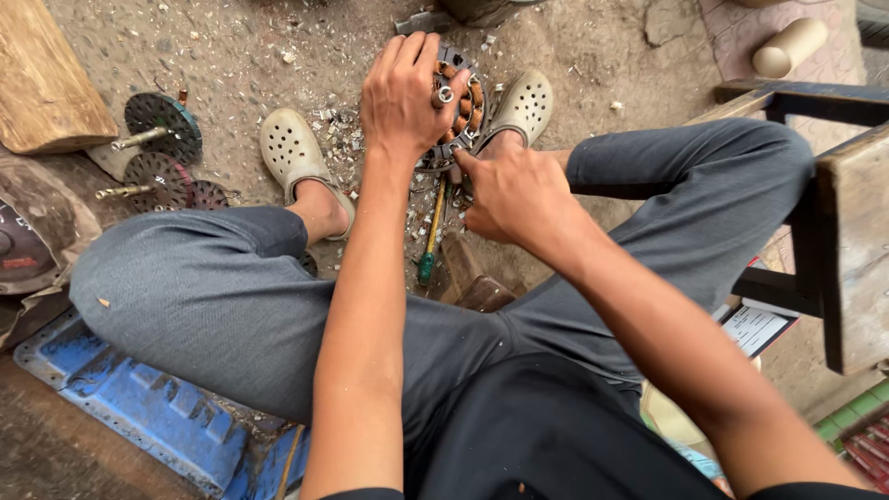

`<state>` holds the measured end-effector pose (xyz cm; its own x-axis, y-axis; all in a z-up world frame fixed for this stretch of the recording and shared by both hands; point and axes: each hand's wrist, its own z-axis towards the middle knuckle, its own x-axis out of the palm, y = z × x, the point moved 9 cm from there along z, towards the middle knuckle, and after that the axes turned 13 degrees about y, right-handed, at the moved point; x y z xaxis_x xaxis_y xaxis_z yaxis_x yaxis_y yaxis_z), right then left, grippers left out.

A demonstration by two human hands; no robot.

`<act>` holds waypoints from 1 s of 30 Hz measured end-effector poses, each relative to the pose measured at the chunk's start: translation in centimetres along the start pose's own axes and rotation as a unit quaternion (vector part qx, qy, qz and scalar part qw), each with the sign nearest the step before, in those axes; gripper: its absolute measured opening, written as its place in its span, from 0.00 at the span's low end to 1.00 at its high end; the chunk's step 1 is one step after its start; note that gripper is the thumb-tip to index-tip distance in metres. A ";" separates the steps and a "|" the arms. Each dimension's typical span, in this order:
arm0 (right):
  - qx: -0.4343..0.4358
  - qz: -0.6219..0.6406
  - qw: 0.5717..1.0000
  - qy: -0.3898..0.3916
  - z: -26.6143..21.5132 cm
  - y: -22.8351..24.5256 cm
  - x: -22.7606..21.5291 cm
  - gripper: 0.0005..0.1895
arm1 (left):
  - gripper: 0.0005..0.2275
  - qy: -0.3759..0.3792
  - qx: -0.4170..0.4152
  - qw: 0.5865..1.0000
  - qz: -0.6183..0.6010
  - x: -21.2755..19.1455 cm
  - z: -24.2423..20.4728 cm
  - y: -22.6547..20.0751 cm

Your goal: The person sits cross-legged and uses pliers to pull copper wire out of the slots of a motor stator. They repeatedly grip and pull the wire, depositing the removed copper into a nearby bucket.

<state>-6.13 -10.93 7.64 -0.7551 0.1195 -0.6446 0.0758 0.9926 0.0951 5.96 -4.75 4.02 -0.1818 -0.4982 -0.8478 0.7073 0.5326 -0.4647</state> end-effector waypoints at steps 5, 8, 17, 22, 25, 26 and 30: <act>-0.011 0.005 0.998 -0.055 -1.7 1.3 -0.2 0.39 | 0.22 0.046 -0.019 0.999 -0.018 1.3 0.0 0.3; 0.015 0.010 0.997 -0.074 -2.6 1.5 -0.2 0.42 | 0.23 0.030 -0.005 1.000 -0.008 1.2 -0.1 -0.1; -0.011 0.009 0.999 -0.049 -2.7 1.7 -1.3 0.41 | 0.20 0.070 -0.038 0.995 -0.053 2.9 0.0 1.1; -0.009 0.020 0.998 -0.054 -3.2 1.8 -0.9 0.42 | 0.20 0.047 -0.032 0.998 -0.038 2.1 -0.4 0.8; 0.004 0.029 0.999 -0.044 -2.9 1.6 -0.7 0.42 | 0.21 0.040 -0.021 0.998 -0.037 1.8 -0.2 0.7; 0.003 0.031 0.998 -0.048 -2.8 1.5 -0.8 0.42 | 0.21 0.040 -0.022 0.998 -0.038 1.8 -0.1 0.8; 0.010 0.031 0.999 -0.033 -2.9 1.5 -0.3 0.43 | 0.22 0.021 -0.011 0.999 -0.034 1.8 -0.3 0.8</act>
<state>-7.70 -9.58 10.12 -0.7043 0.1805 -0.6866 0.1337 0.9836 0.1215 5.95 -4.98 2.06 -0.2583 -0.5055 -0.8233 0.6769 0.5133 -0.5275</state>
